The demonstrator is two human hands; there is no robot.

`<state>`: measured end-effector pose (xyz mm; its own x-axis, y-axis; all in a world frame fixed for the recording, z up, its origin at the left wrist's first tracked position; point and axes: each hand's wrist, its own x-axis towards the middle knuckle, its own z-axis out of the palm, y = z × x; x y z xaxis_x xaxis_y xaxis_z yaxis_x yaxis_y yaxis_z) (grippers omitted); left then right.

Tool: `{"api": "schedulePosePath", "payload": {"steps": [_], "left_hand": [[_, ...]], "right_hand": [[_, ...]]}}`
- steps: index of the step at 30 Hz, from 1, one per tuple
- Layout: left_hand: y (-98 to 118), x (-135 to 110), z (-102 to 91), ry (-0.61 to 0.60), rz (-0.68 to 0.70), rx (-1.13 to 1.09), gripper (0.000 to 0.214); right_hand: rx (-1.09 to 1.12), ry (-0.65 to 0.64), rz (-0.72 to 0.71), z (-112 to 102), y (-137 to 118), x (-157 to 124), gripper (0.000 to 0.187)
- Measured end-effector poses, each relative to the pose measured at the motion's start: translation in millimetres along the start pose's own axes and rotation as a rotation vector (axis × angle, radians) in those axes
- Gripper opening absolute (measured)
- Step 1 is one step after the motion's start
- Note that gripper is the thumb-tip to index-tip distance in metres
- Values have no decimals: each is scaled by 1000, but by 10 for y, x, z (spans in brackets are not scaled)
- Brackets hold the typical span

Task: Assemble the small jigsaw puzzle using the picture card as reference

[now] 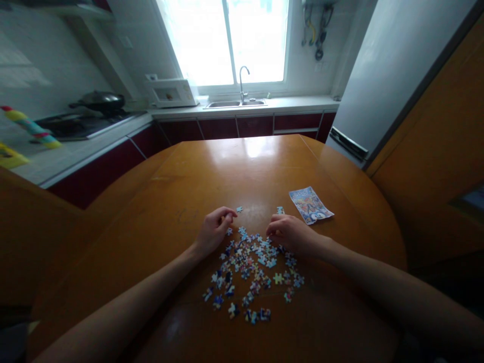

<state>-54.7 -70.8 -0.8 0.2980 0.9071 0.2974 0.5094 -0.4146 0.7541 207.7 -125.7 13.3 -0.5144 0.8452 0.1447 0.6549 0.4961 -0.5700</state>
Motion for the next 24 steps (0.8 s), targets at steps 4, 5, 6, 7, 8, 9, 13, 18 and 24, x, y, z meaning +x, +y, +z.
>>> {"api": "schedulePosePath", "payload": {"steps": [4,5,6,7,8,9,13,18,24], "left_hand": [[-8,0,4,0,2,-7,29],[-8,0,4,-1,0,-7,29],[-6,0,4,-2,-2,-8,29],[-3,0,3,-2,-5,-9,29],[0,0,2,-2,-8,-10,28],[3,-1,1,-1,-11,-11,28],[11,-5,0,0,-18,-12,28],[6,-6,4,1,-18,-12,29],[38,-2,3,10,-15,-13,29]], "right_hand": [[-11,-8,-25,19,-2,-4,12],[-7,-11,-31,16,-9,-6,12],[-1,-13,-39,10,-20,-8,12],[5,-16,-53,2,-32,-12,12],[10,-21,-73,-6,-48,-17,12],[14,-31,-96,-13,-65,-24,10],[-10,-102,-181,0,-143,-59,5],[-88,-126,-238,104,-225,-93,13],[-101,-142,-255,148,-271,-114,10]]}}
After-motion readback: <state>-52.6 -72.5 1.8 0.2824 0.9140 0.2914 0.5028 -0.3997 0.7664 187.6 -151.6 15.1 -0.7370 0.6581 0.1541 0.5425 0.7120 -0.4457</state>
